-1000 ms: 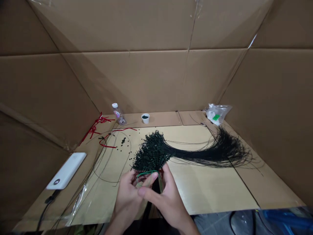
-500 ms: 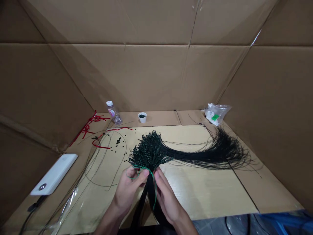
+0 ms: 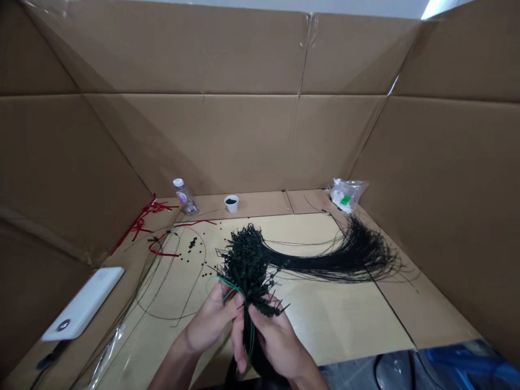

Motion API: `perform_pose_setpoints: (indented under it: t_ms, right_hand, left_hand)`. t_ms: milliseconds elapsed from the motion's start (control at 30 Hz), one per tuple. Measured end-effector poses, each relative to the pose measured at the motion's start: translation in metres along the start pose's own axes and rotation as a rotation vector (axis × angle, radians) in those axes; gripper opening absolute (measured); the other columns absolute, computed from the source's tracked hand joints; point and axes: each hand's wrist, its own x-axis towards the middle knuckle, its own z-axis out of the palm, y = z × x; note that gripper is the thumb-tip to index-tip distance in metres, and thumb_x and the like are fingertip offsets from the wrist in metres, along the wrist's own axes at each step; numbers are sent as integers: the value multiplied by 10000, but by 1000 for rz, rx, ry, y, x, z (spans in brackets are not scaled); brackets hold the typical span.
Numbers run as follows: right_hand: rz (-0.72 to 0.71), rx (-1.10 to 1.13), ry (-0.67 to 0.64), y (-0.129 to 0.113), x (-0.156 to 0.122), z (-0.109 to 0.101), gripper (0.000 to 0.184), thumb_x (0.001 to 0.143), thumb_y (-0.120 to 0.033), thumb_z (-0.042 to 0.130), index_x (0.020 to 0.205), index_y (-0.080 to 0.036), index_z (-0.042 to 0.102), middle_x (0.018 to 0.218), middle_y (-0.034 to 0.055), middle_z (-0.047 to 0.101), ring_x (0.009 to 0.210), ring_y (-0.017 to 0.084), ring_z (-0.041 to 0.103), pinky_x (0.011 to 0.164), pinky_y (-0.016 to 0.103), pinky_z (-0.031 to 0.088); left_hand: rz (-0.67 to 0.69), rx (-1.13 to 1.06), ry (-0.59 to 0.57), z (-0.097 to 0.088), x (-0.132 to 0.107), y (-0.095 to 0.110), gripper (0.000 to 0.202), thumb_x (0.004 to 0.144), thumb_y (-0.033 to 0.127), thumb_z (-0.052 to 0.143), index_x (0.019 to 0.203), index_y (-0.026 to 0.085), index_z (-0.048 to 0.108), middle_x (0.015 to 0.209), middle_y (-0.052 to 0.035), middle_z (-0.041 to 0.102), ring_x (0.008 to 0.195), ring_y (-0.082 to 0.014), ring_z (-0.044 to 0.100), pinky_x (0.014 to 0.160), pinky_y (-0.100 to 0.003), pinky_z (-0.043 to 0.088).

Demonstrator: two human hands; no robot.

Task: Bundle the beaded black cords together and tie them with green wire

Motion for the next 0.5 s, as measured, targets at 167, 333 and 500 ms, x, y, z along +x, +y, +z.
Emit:
perform_pose_setpoints:
  t_ms: [167,333,500]
  right_hand:
    - [-133,-40,266,-14,-5,12,373,954,-583,762,924,-220,683,574,-19,630,500,161,531,597,296,467]
    - [-74,-65,165,-23,-13,18,435,1042,-597,641,915,-182,673,560,-40,551,533,129,428,621,286,400]
    - [-78,71,173,-28,-13,31,402,1020,-548,699,831,-199,637,699,-24,518,656,145,398,661,295,395]
  left_hand:
    - [420,289,518,15,-22,17,296,924,344,789,1181,245,682,1138,-76,724,1041,-214,708,937,-314,571]
    - [704,583,471,19,-41,47,138,969,153,703,1055,258,730,916,-7,670,880,-167,653,807,-270,539]
    - [807,827,717,29,-47,62,206,917,151,758,1106,231,741,1028,-55,615,960,-213,626,850,-331,527]
